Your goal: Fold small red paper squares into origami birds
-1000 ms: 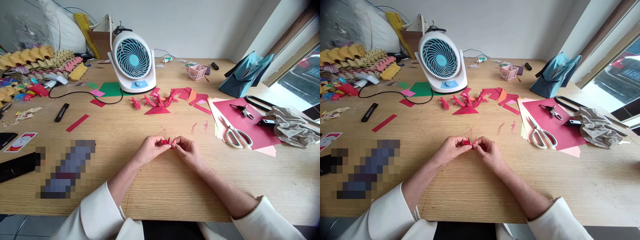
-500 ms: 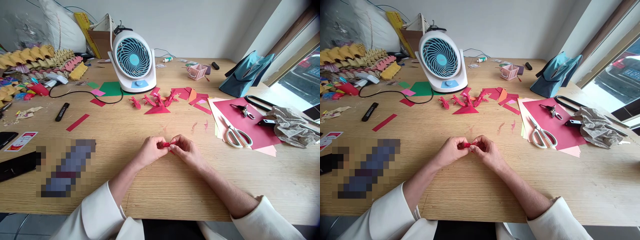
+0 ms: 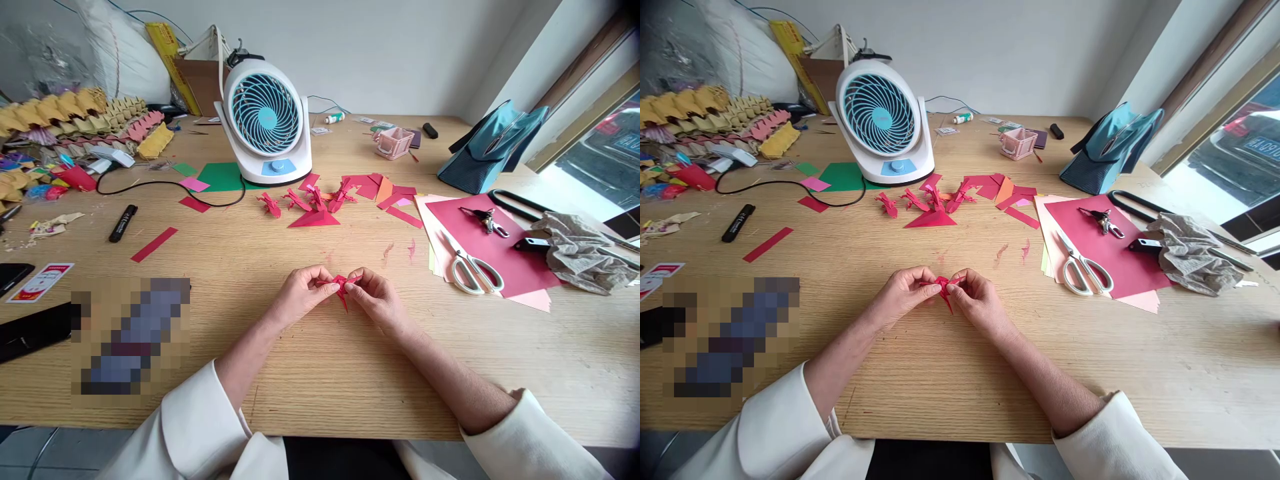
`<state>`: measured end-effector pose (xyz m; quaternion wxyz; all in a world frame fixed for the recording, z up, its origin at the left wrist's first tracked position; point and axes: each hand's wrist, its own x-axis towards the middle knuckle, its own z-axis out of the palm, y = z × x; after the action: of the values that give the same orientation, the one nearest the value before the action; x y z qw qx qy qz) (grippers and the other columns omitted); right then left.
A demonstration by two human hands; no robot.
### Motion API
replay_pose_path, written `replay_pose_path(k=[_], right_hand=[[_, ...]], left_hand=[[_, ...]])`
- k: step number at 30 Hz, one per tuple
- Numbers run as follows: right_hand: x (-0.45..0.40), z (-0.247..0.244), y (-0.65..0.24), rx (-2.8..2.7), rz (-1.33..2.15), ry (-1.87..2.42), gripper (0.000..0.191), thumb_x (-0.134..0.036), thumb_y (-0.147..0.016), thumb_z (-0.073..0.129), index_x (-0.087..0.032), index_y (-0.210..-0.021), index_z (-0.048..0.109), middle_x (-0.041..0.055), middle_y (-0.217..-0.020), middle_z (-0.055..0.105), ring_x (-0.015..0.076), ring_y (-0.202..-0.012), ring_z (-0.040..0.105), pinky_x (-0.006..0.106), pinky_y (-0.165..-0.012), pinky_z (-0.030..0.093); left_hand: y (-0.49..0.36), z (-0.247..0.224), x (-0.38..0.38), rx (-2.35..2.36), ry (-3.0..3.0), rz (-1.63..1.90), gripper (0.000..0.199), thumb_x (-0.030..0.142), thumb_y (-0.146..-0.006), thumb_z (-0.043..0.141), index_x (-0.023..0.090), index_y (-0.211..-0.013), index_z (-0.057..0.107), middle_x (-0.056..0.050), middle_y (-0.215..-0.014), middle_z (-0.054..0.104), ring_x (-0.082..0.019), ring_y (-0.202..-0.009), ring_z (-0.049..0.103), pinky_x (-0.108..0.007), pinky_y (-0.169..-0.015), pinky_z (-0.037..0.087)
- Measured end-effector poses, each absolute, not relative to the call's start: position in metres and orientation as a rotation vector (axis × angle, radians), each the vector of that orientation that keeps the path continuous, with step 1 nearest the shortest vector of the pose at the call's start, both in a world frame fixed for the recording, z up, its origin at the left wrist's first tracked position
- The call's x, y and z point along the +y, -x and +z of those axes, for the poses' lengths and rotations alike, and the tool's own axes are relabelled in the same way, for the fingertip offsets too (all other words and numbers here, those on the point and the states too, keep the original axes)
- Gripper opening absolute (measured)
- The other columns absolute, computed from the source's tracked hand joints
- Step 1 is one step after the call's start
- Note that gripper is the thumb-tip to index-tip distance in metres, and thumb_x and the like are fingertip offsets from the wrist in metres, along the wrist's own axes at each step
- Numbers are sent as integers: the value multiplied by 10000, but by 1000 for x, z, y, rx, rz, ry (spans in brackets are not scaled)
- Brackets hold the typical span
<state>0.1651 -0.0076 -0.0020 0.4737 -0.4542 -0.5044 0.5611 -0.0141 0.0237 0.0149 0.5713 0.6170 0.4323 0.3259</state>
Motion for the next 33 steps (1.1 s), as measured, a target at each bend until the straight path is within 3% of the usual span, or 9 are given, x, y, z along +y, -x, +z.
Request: replay_pose_path(k=[6, 16, 22, 26, 29, 33], right_hand=[[-7, 0, -166, -1320, 1383, 1109, 336, -520, -801, 698, -203, -848, 596, 5, -722, 626, 129, -613, 522, 261, -560, 408], [-5, -5, -170, -1402, 1376, 1136, 293, -465, -829, 678, -182, -848, 605, 4, -731, 611, 125, -648, 520, 262, -595, 394], [-6, 2, -171, -1226, 1440, 1186, 320, -459, -775, 741, -177, -850, 610, -9, -696, 615, 113, -633, 523, 247, -602, 384], [-6, 5, -170, -922, 1572, 1113, 333, -428, -703, 813, -187, -817, 613, -33, -650, 608, 99, -604, 539, 241, -634, 416], [-6, 5, -170, -751, 1671, 1024, 292, -368, -684, 838, -180, -792, 642, -38, -667, 610, 77, -592, 543, 222, -637, 435], [-7, 2, -169, -644, 1746, 955, 254, -321, -677, 849, -173, -773, 666, -29, -692, 641, 74, -606, 574, 211, -639, 459]], left_hand=[[14, 17, 25, 1013, -1592, 799, 269, 387, -782, 706, 147, -677, 645, 12, -658, 605, -101, -607, 502, -217, -585, 390], [15, 17, 26, 1037, -1639, 828, 248, 374, -778, 707, 142, -690, 715, -5, -639, 623, -112, -599, 518, -230, -587, 401], [13, 15, 25, 976, -1621, 851, 278, 400, -906, 558, 156, -922, 690, -16, -753, 632, -109, -613, 549, -224, -586, 492], [12, 12, 22, 1001, -1849, 1022, 101, 212, -907, 548, 180, -938, 639, -31, -898, 655, -111, -717, 601, -208, -631, 513], [12, 10, 21, 974, -2149, 1074, 186, 57, -863, 532, 195, -946, 623, -25, -932, 645, -114, -790, 615, -203, -669, 508], [12, 10, 19, 911, -2398, 1048, 234, 27, -835, 575, 208, -978, 613, -22, -950, 660, -142, -870, 630, -238, -749, 517]])
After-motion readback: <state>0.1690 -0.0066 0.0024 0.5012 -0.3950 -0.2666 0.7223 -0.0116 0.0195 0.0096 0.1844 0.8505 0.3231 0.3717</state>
